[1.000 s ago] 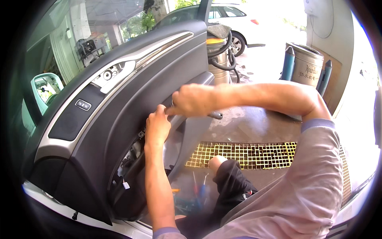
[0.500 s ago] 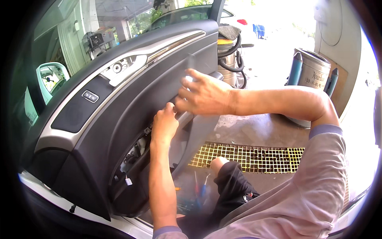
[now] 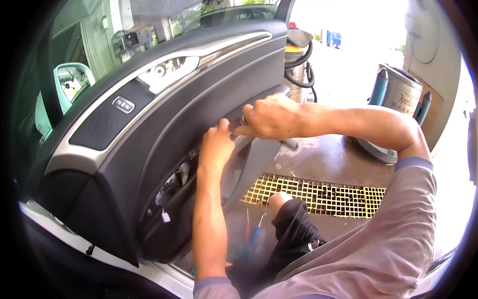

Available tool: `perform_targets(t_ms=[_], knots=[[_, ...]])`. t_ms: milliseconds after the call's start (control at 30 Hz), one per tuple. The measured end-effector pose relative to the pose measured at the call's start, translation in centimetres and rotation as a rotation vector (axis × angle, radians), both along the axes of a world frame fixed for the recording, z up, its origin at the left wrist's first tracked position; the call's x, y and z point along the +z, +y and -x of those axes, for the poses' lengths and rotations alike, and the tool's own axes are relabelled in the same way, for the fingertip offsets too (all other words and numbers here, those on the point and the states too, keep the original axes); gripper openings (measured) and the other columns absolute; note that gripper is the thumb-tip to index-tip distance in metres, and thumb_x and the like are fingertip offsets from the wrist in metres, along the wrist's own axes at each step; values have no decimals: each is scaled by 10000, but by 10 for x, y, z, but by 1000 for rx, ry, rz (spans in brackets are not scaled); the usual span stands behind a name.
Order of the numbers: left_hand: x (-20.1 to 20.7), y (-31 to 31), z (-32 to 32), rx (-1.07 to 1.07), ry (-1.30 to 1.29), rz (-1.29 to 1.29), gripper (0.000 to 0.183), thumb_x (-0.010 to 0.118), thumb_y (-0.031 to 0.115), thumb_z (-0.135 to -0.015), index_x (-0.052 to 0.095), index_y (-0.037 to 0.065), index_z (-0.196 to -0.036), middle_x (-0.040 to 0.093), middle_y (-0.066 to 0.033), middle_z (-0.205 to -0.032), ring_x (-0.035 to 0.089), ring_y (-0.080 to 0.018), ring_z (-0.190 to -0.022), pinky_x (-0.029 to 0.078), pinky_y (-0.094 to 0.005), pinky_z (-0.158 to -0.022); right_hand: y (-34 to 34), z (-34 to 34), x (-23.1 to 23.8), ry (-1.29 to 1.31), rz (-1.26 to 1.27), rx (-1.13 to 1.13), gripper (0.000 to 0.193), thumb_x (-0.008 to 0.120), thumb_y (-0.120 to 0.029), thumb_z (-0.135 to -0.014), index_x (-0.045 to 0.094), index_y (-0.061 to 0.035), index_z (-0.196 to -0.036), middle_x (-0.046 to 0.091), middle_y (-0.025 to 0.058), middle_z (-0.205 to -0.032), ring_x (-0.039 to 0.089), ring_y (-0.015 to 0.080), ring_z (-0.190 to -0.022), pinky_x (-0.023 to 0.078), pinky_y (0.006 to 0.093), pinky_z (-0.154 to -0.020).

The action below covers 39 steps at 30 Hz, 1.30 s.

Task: The person selects socket bits from a tool kit, attaches them to a screwdriver handle, and unscrews fasteners from the car door panel. The person then removes the screws and unfastens the interior door handle by hand.

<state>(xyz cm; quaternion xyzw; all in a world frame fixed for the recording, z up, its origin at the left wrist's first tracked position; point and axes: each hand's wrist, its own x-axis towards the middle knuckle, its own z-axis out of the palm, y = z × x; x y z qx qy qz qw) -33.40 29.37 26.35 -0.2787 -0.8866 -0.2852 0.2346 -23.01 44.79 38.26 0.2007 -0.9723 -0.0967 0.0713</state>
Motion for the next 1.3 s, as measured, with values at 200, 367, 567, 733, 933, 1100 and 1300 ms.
perform_targets(t_ms=[200,367,567,733,933,1100,1300], knots=[[12,4,-9,0,-12,0,184,550,45,-891,580,-44,-1049,665,-323,-900,648,-485,-932,519,-556,-827,38,26,-19,940,-436,552,266,639,-277,-864,582,-49,-988,688,79,-791,702,262,-809,485,476,-940],[7,2,-5,-1,16,51,163,539,8,-856,582,-73,-991,669,-338,-871,678,-463,-907,554,-538,-820,16,16,-20,303,-252,114,258,626,-290,-902,569,-72,-1026,682,76,-848,692,268,-885,449,451,-999],[5,-3,-5,29,-6,-22,174,535,20,-849,597,-74,-981,673,-334,-860,693,-450,-875,575,-526,-788,15,23,-16,375,-32,213,433,648,-435,-929,511,-24,-946,624,153,-656,673,365,-664,554,435,-674],[9,-1,-13,6,44,-7,203,621,164,-932,589,-33,-968,695,-275,-830,714,-404,-830,591,-494,-715,11,16,-22,281,143,272,376,656,-355,-956,616,17,-923,630,198,-636,642,369,-533,524,442,-530],[-8,11,-8,-8,413,-76,223,678,190,-903,605,1,-995,700,-196,-828,714,-360,-757,604,-446,-656,2,8,-20,-248,868,-163,557,576,-484,-992,616,51,-1139,621,143,-785,667,203,-570,536,291,-489],[-16,18,-6,2,429,-139,185,600,52,-851,599,-50,-1006,703,-229,-832,729,-363,-723,614,-435,-649,15,2,-20,-236,810,-144,474,592,-437,-997,615,35,-1027,590,100,-587,666,208,-603,533,317,-514],[-15,18,-10,29,388,-144,212,591,55,-846,609,-66,-1019,702,-234,-831,736,-343,-712,621,-407,-632,10,-2,-10,134,265,60,342,581,-282,-1009,605,34,-881,620,165,-605,663,314,-566,500,432,-582]])
